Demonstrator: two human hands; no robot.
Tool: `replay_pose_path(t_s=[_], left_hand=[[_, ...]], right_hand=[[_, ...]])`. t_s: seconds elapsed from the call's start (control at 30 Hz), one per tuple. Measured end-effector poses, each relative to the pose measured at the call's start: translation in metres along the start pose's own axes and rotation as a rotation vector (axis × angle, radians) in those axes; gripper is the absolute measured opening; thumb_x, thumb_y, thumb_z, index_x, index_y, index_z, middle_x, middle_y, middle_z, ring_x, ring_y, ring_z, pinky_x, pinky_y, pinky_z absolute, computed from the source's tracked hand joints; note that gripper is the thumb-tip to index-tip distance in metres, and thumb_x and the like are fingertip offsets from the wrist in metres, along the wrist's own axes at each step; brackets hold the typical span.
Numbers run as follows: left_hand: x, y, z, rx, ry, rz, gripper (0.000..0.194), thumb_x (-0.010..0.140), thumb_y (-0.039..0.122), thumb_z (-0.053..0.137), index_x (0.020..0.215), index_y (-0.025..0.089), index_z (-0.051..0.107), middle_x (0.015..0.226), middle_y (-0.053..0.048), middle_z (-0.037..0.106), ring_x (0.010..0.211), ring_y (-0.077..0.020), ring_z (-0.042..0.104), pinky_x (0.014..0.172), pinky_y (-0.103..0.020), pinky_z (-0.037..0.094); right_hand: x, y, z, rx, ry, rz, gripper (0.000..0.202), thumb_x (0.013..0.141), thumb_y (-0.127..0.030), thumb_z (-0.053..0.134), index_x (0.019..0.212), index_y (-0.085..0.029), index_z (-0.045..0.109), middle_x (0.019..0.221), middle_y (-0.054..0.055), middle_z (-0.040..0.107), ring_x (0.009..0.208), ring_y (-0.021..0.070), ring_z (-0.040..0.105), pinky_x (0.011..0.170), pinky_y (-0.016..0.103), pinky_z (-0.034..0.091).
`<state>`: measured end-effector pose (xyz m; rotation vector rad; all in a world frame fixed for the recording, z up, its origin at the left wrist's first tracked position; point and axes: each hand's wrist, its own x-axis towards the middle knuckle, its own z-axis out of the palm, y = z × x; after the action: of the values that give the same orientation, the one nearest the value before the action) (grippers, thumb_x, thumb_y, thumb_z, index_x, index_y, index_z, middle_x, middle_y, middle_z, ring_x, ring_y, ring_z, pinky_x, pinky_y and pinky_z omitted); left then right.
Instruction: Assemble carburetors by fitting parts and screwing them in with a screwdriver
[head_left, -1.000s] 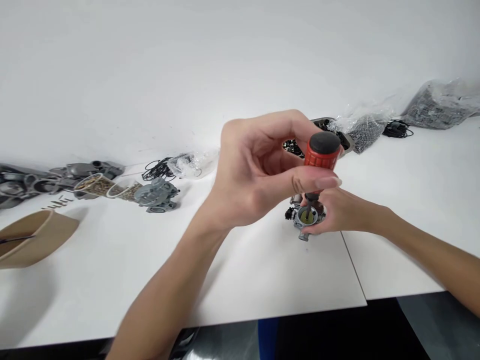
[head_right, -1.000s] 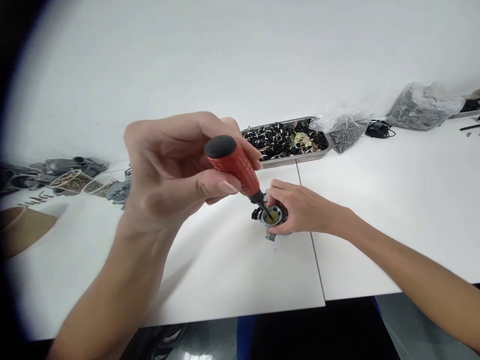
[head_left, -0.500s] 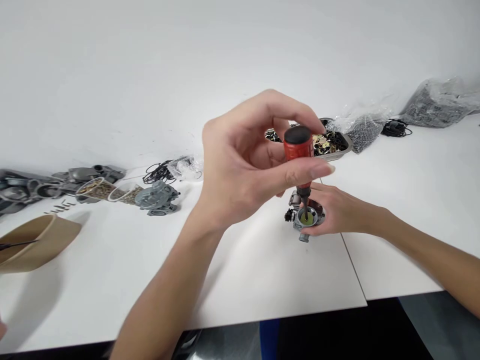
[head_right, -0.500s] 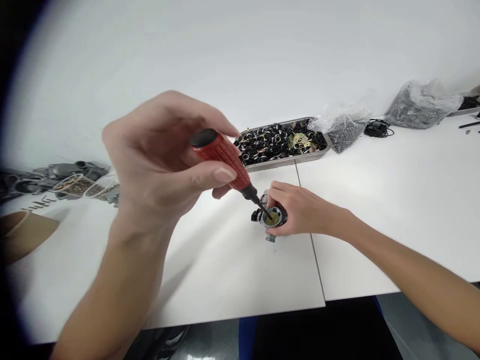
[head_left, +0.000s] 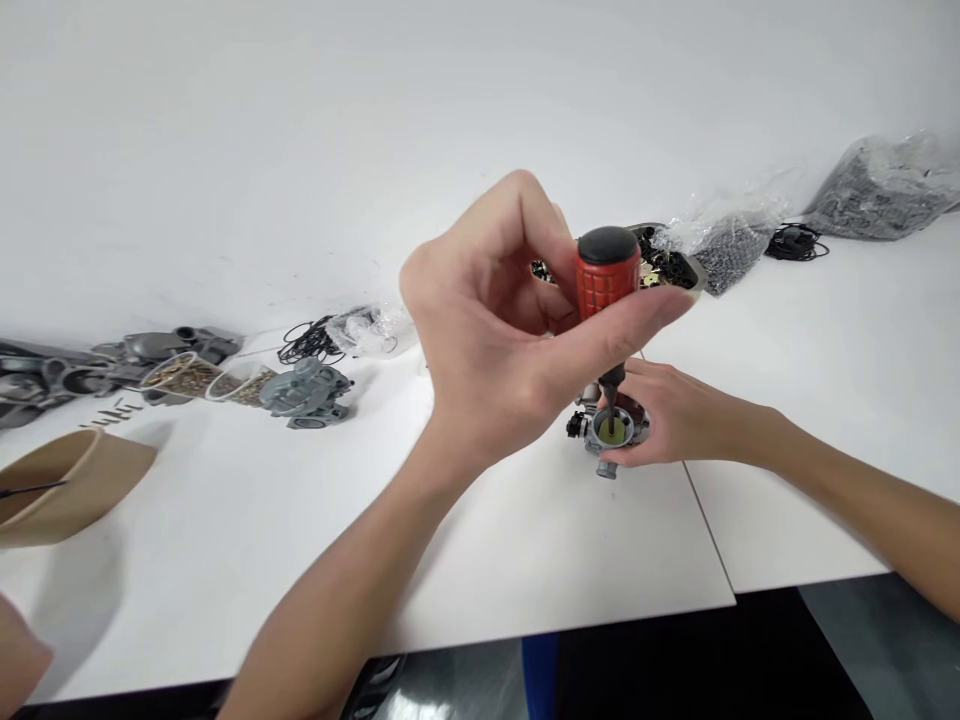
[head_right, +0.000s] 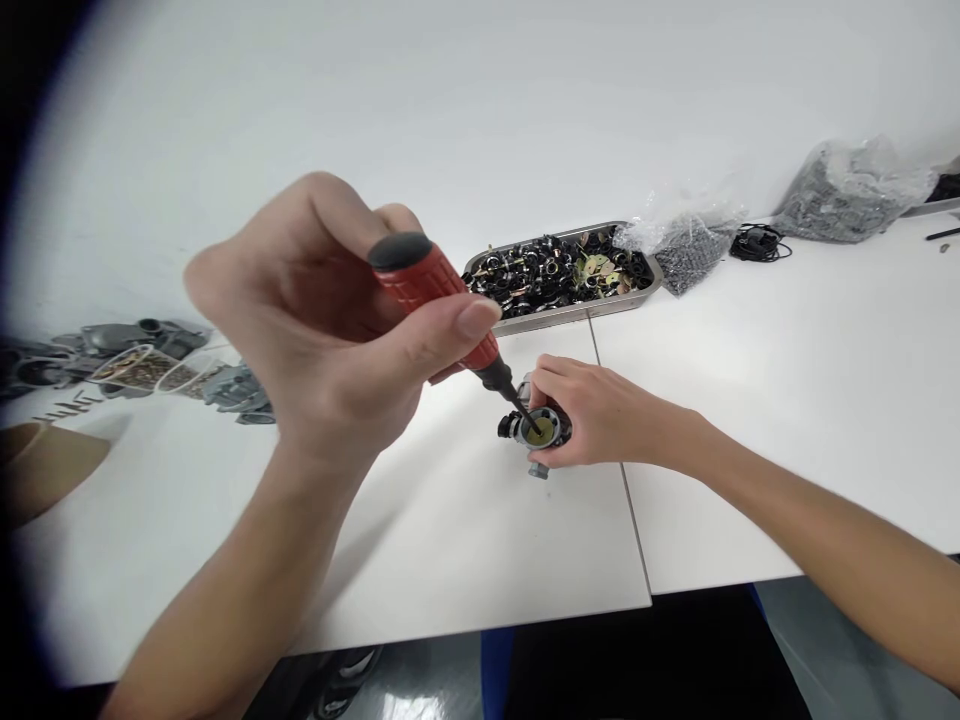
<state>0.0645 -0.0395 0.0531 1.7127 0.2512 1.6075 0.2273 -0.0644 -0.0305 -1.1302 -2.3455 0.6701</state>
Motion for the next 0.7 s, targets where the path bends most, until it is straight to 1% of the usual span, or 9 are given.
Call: replay_pose_path(t_s=[0.07,0.13,0.17,0.27,0.37,0.47,0.53,0.63,0.7], left_hand=[[0.0,0.0,-0.004,-0.034,-0.072,-0.039,0.034,0.059,0.001,0.085,0.064,0.015,0.054,0.057,0.007,0.06,0.047,-0.0039,0.053,0.032,-0.019,0.035],[0.002,-0.001,-0.011,-0.074,-0.155,-0.101,0.028,0.063,0.003,0.083,0.069,0.015,0.058,0.063,0.006,0.063,0.053,-0.0056,0.058,0.037,-0.018,0.042],[0.002,-0.001,-0.014,-0.089,-0.196,-0.116,0.026,0.065,0.003,0.082,0.072,0.016,0.06,0.066,0.005,0.065,0.055,-0.0062,0.06,0.039,-0.018,0.044],[0.007,0.0,-0.025,-0.125,-0.337,-0.148,0.02,0.068,0.008,0.081,0.08,0.016,0.066,0.079,0.0,0.07,0.059,-0.0094,0.063,0.036,-0.018,0.042],[0.013,0.004,-0.035,-0.098,-0.45,-0.237,0.014,0.076,0.018,0.078,0.088,0.017,0.071,0.088,-0.006,0.072,0.065,-0.0151,0.067,0.038,-0.022,0.048],[0.018,0.008,-0.042,-0.019,-0.501,-0.345,0.021,0.078,0.033,0.077,0.093,0.02,0.072,0.086,-0.006,0.073,0.069,-0.0172,0.069,0.045,-0.024,0.053],[0.02,0.008,-0.045,-0.002,-0.513,-0.38,0.025,0.08,0.036,0.075,0.099,0.021,0.07,0.084,-0.006,0.073,0.069,-0.0168,0.069,0.047,-0.024,0.054],[0.023,0.006,-0.043,-0.037,-0.512,-0.341,0.024,0.083,0.03,0.072,0.105,0.02,0.067,0.083,-0.005,0.072,0.067,-0.0153,0.067,0.045,-0.024,0.055],[0.022,0.003,-0.038,-0.068,-0.479,-0.273,0.019,0.083,0.024,0.071,0.1,0.018,0.066,0.082,-0.004,0.069,0.061,-0.0129,0.065,0.04,-0.022,0.053]], right_hand=[[0.0,0.0,0.0,0.001,-0.004,-0.003,0.033,0.075,-0.037,0.074,0.094,-0.018,0.054,0.096,0.004,0.057,0.081,0.0155,0.053,0.065,0.027,0.041],[0.001,0.001,0.0,0.003,-0.013,-0.005,0.032,0.075,-0.037,0.073,0.095,-0.018,0.055,0.097,0.004,0.058,0.083,0.0162,0.054,0.067,0.027,0.041],[0.001,0.002,0.0,0.002,-0.016,-0.006,0.032,0.076,-0.037,0.073,0.095,-0.018,0.056,0.097,0.004,0.058,0.084,0.0166,0.054,0.067,0.028,0.041],[0.001,0.003,0.001,0.003,-0.018,-0.013,0.032,0.076,-0.037,0.073,0.095,-0.018,0.056,0.098,0.005,0.058,0.084,0.0166,0.054,0.068,0.028,0.042],[0.002,0.003,0.001,0.007,-0.019,-0.017,0.032,0.076,-0.036,0.073,0.097,-0.018,0.056,0.103,0.005,0.059,0.085,0.0164,0.054,0.07,0.028,0.043],[0.002,0.001,0.0,0.004,-0.025,-0.012,0.031,0.076,-0.036,0.072,0.096,-0.017,0.055,0.103,0.005,0.058,0.085,0.0162,0.054,0.071,0.028,0.044],[0.002,-0.001,0.0,0.001,-0.023,-0.004,0.031,0.076,-0.036,0.072,0.094,-0.017,0.054,0.1,0.005,0.057,0.082,0.0154,0.053,0.069,0.028,0.044],[0.001,-0.003,-0.001,-0.002,-0.018,-0.001,0.031,0.076,-0.035,0.071,0.092,-0.017,0.053,0.1,0.005,0.057,0.081,0.0155,0.052,0.069,0.029,0.044],[0.001,-0.003,-0.002,0.001,-0.017,0.003,0.031,0.076,-0.036,0.071,0.092,-0.018,0.053,0.101,0.006,0.057,0.082,0.0159,0.052,0.069,0.029,0.044]])
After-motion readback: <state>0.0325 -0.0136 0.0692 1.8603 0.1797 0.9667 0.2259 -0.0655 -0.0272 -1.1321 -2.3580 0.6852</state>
